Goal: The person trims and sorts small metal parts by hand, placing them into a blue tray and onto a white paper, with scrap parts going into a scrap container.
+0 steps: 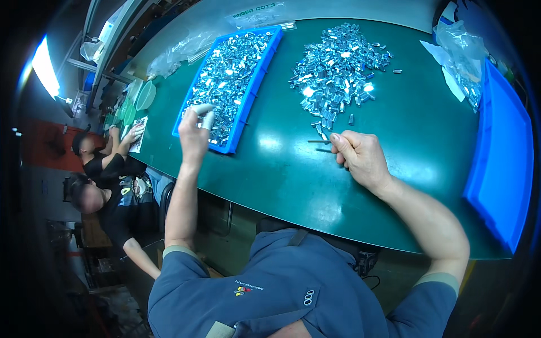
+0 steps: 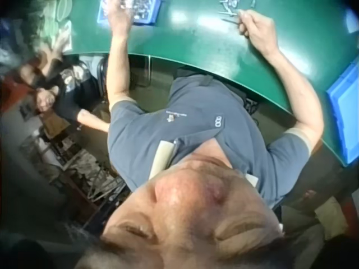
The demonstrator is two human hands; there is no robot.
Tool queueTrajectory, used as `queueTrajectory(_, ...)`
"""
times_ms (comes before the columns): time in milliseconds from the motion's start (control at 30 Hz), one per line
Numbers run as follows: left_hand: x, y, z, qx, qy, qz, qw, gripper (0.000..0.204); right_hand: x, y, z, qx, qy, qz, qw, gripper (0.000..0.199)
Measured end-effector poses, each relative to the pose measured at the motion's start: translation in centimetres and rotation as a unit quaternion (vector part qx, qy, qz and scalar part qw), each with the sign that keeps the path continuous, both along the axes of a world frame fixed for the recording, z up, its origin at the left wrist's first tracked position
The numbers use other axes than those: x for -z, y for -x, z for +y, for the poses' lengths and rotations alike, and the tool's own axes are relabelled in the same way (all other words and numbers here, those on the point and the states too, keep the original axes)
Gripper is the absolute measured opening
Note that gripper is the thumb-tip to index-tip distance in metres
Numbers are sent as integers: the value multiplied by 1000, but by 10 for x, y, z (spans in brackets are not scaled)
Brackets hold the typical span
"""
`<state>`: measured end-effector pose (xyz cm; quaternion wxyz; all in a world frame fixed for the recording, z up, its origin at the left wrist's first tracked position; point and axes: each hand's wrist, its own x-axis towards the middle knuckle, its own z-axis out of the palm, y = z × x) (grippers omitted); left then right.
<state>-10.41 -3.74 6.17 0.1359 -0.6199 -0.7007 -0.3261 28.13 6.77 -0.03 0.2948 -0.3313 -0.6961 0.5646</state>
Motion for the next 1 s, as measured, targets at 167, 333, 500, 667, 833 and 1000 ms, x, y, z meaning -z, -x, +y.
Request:
queueTrajectory(167, 6, 40, 9, -60, -20, 65, 996, 16, 2, 0, 0, 5, -7, 3, 1000, 39)
queueTrajectory(333, 12, -58, 22, 121, 28, -11, 992, 21, -5, -2, -2, -135, -101, -12, 986, 30)
queueTrajectory(500, 28, -151, 53, 280, 95, -45, 954, 29, -6, 0, -9, -225, -145, -2, 964, 32)
queueTrajectory(667, 29, -196, 90, 343, 89, 9, 935, 33, -1, -1, -7, -232, -199, 8, 952, 30)
queueTrajectory(833, 45, -207, 113, 390, 82, 85, 913, 29, 5, -1, -7, -228, -198, 29, 953, 28)
queueTrajectory(1000, 47, -182, 94, 357, 49, 102, 927, 26, 1, -3, -7, -219, -175, 30, 959, 27)
